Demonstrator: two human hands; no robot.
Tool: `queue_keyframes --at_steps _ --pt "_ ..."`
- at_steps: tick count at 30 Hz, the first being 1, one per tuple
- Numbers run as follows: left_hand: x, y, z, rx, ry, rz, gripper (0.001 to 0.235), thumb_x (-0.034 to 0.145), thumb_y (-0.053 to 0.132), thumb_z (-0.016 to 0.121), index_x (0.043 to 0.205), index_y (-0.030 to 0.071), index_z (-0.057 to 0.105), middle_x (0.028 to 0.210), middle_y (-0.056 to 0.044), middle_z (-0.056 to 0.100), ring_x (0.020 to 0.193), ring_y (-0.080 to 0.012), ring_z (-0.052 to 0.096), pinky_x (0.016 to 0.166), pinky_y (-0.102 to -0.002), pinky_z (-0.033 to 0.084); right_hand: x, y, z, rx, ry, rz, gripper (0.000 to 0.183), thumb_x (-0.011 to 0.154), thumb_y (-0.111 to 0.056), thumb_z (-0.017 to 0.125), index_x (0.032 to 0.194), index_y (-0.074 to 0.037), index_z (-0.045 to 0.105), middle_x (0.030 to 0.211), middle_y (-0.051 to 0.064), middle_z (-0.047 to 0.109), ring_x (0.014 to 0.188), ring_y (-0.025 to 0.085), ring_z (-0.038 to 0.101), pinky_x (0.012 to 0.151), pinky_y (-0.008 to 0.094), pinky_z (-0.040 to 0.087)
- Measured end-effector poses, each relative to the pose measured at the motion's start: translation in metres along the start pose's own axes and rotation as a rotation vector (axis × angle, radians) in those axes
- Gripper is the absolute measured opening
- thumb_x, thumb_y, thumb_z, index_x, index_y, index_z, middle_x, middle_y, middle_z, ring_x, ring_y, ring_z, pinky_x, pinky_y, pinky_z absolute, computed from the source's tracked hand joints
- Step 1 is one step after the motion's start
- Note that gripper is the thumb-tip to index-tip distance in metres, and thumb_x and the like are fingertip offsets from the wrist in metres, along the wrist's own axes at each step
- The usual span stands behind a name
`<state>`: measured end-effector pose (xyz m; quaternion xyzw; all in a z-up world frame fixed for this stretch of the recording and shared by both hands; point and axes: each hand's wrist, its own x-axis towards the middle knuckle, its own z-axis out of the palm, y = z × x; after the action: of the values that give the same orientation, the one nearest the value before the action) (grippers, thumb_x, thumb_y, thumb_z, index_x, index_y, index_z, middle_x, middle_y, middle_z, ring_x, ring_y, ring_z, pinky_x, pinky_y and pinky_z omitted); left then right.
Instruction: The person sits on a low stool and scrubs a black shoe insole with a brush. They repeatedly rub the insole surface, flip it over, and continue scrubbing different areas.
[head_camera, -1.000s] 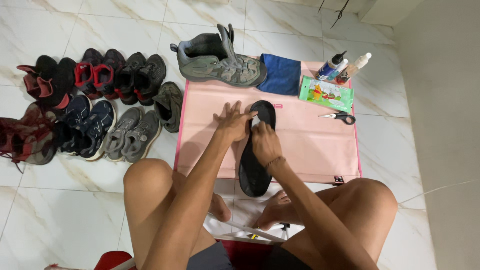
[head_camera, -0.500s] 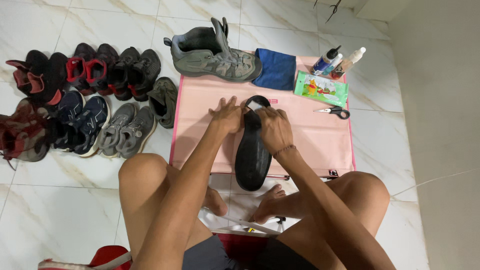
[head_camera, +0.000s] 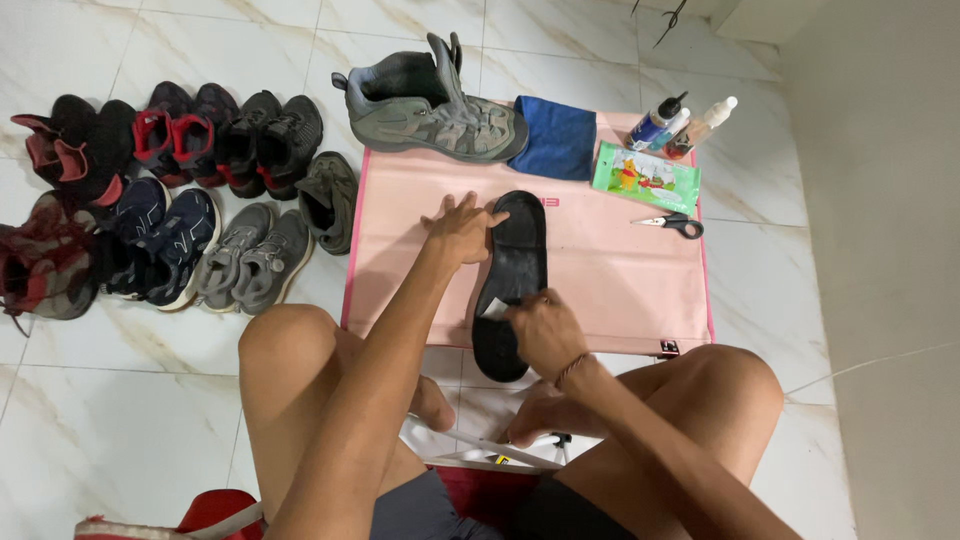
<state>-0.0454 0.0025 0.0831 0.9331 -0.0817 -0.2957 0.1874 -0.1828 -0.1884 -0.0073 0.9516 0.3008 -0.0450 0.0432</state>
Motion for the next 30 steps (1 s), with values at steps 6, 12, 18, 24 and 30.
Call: queue_keyframes --at_steps 6,12,18,24,30 --pt "0.073 -0.036 0.048 0.008 0.002 -0.037 0.081 0.087 0.006 0.077 0.160 0.037 0.062 0.190 -0.011 0.018 0.171 -0.0563 0.010 0.113 -0.099 0.025 0.112 0.052 0.039 0.058 0.210 0.296 0.025 0.096 -0.011 0.060 0.108 -0.009 0.082 0.084 0.017 0.078 0.088 0.034 0.078 0.078 0.041 0.060" --pt "0.029 -0.012 0.015 -0.029 -0.032 -0.041 0.075 0.092 0.005 0.071 0.159 0.038 0.062 0.189 -0.011 0.021 0.171 -0.0547 0.012 0.115 -0.096 0.030 0.039 -0.020 0.085 -0.131 0.230 0.120 0.034 0.097 -0.010 0.061 0.125 0.005 0.072 0.097 0.020 0.079 0.099 0.036 0.076 0.083 0.043 0.060" --pt "0.030 -0.014 0.016 -0.056 0.002 -0.033 0.076 0.095 0.008 0.070 0.161 0.043 0.059 0.190 -0.011 0.020 0.172 -0.0533 0.011 0.118 -0.096 0.024 -0.005 -0.009 0.014 0.363 -0.115 0.155 0.040 0.095 -0.009 0.062 0.128 -0.018 0.083 0.099 0.018 0.082 0.096 0.042 0.082 0.085 0.049 0.068" --pt "0.026 -0.015 0.039 -0.066 0.043 -0.028 0.083 0.095 0.009 0.067 0.170 0.040 0.049 0.189 -0.015 0.023 0.171 -0.0560 0.011 0.116 -0.099 0.015 0.000 0.089 -0.027 0.368 0.146 0.529 0.026 0.101 -0.024 0.067 0.114 -0.033 0.088 0.087 0.013 0.082 0.087 0.039 0.082 0.076 0.053 0.067" --pt "0.095 -0.033 0.108 -0.221 0.443 0.128 0.053 0.097 0.009 0.056 0.147 0.007 0.074 0.133 -0.021 0.079 0.133 -0.0449 0.067 0.114 -0.059 0.047 0.035 0.141 0.033 0.079 -0.213 0.509 0.031 0.096 -0.029 0.067 0.117 -0.027 0.089 0.100 0.012 0.082 0.098 0.034 0.084 0.089 0.045 0.069"
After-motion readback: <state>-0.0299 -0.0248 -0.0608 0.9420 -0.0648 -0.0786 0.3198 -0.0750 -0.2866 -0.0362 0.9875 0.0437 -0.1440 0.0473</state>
